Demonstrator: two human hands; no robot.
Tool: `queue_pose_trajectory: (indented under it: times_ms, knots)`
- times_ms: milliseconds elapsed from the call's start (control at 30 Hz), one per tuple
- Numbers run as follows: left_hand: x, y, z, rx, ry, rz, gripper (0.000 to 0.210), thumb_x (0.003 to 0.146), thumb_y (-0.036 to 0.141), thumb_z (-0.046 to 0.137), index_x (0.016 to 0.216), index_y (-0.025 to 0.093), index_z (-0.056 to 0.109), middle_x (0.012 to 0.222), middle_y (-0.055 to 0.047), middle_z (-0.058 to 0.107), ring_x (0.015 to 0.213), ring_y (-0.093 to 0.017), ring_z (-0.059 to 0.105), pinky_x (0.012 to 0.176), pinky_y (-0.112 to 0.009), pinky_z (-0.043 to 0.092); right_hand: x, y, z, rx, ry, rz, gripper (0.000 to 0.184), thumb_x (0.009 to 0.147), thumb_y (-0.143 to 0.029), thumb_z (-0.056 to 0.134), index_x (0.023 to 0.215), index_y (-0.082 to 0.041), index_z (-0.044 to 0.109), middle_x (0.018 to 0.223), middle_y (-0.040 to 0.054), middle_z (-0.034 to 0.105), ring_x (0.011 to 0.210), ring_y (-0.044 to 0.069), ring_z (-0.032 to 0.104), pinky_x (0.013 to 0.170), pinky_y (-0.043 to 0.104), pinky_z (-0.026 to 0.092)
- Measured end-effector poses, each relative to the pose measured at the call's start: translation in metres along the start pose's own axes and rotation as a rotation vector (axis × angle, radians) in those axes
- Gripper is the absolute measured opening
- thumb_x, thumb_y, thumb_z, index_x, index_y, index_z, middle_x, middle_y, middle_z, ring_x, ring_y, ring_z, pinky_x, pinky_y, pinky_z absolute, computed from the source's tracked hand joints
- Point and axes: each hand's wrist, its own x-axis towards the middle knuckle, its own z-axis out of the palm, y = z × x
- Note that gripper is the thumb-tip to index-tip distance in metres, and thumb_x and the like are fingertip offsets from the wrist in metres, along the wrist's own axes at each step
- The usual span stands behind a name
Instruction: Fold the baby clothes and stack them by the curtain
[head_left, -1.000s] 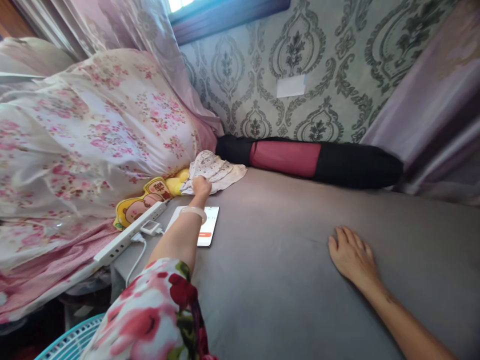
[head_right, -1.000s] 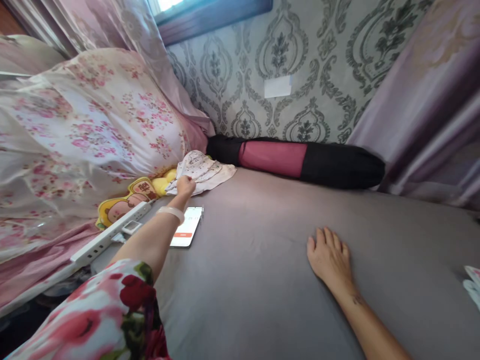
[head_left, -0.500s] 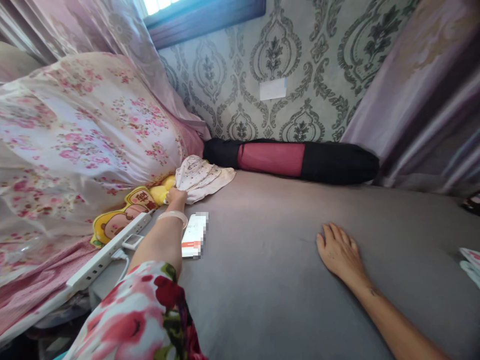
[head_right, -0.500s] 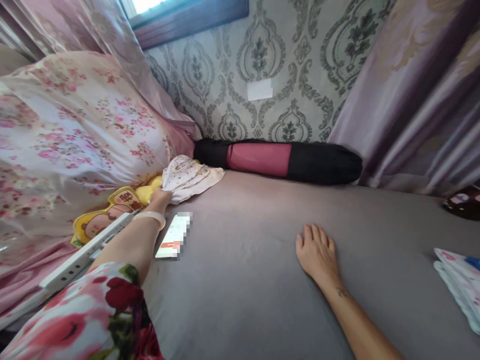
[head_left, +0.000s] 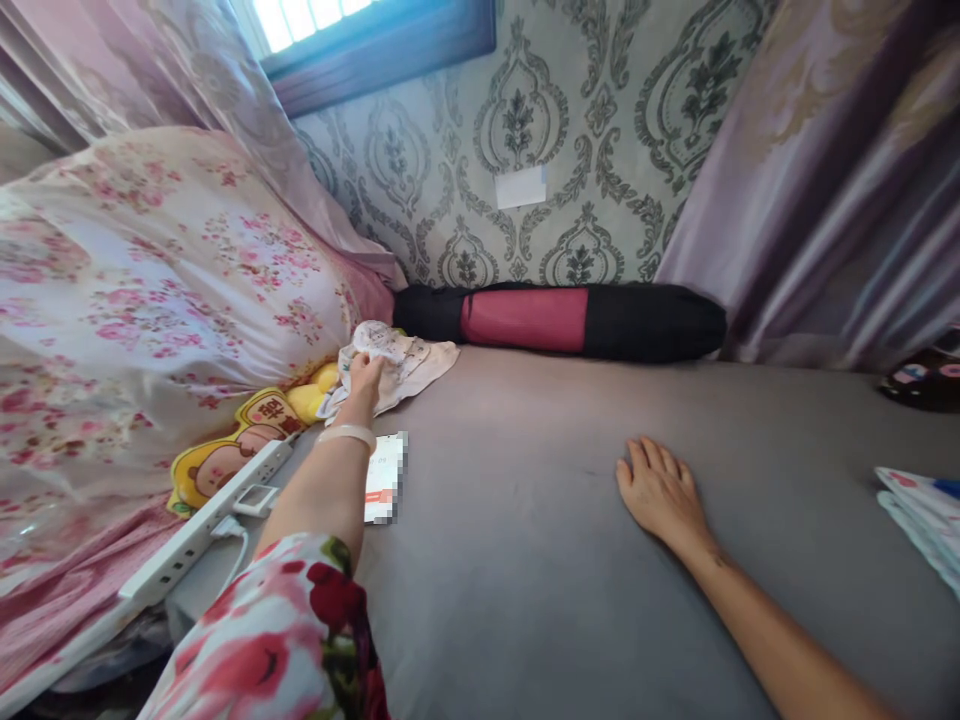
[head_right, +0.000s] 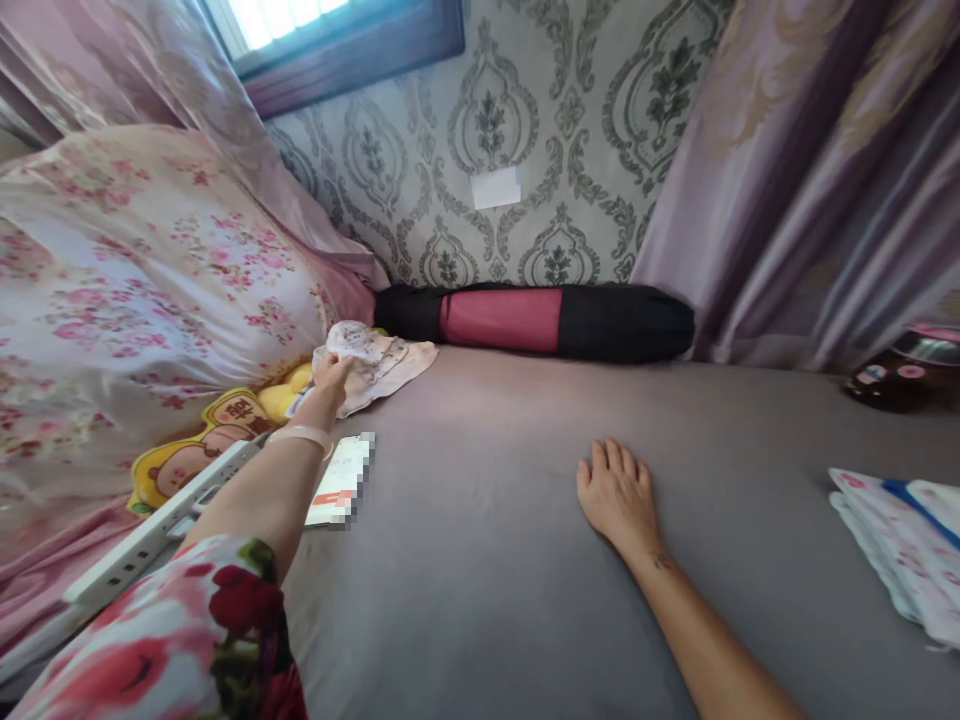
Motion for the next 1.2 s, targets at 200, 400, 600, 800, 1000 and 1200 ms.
queue_pose_trajectory:
  times_ms: [200, 400, 600, 800, 1000, 1200]
  knots:
    - [-0.018, 0.027, 0.036, -0.328, -0.135, -0.034, 0.024, 0.069, 0.036, 0.061, 0.083, 0.02, 0.05, 0.076, 0.002, 0.058, 0.073, -0.012, 0.057, 0.069, -0.023, 0.044, 0.0, -0.001, -0.003, 0.006, -0.014, 0.007, 0.052, 0.095, -0.032, 0.026, 0.134, -0.007, 0.05, 0.141, 0.018, 0.048, 0.13, 0.03, 0.04, 0.106, 0.046, 0.027]
    - [-0.049, 0.048, 0.062, -0.639, -0.298, -0.099, 0.031, 0.067, 0.037, 0.069, 0.086, 0.022, 0.05, 0.074, 0.002, 0.059, 0.066, -0.011, 0.057, 0.066, -0.024, 0.044, -0.001, -0.002, -0.008, 0.011, -0.036, 0.016, 0.052, 0.096, -0.033, 0.027, 0.135, -0.008, 0.05, 0.142, 0.0174, 0.047, 0.13, 0.03, 0.04, 0.107, 0.046, 0.027]
    - [-0.081, 0.067, 0.086, -0.739, -0.411, -0.098, 0.027, 0.073, 0.037, 0.067, 0.09, 0.021, 0.054, 0.079, 0.001, 0.064, 0.074, -0.013, 0.062, 0.072, -0.027, 0.047, -0.002, -0.003, -0.009, 0.017, -0.033, 0.025, 0.051, 0.096, -0.033, 0.027, 0.135, -0.009, 0.05, 0.141, 0.0174, 0.048, 0.131, 0.029, 0.041, 0.107, 0.045, 0.027]
    - [-0.116, 0.079, 0.117, -0.891, -0.526, -0.081, 0.031, 0.074, 0.037, 0.068, 0.096, 0.02, 0.056, 0.086, -0.001, 0.067, 0.084, -0.016, 0.066, 0.082, -0.032, 0.049, -0.002, -0.003, -0.007, 0.023, -0.038, 0.028, 0.052, 0.096, -0.033, 0.027, 0.136, -0.008, 0.049, 0.143, 0.0175, 0.046, 0.131, 0.031, 0.039, 0.108, 0.047, 0.026]
    - [-0.16, 0.105, 0.148, -1.006, -0.648, -0.103, 0.031, 0.076, 0.041, 0.069, 0.092, 0.018, 0.055, 0.085, -0.003, 0.068, 0.082, -0.016, 0.066, 0.081, -0.032, 0.05, -0.002, -0.002, -0.007, 0.051, -0.059, 0.045, 0.051, 0.096, -0.034, 0.028, 0.137, -0.008, 0.048, 0.144, 0.0178, 0.045, 0.133, 0.031, 0.038, 0.109, 0.047, 0.024]
    - [-0.196, 0.125, 0.163, -1.042, -0.834, -0.151, 0.029, 0.078, 0.039, 0.07, 0.089, 0.018, 0.054, 0.081, 0.0, 0.067, 0.082, -0.017, 0.067, 0.08, -0.033, 0.052, -0.002, -0.003, -0.01, 0.073, -0.05, 0.057, 0.048, 0.096, -0.033, 0.031, 0.135, -0.011, 0.048, 0.143, 0.0167, 0.046, 0.133, 0.028, 0.038, 0.108, 0.045, 0.024]
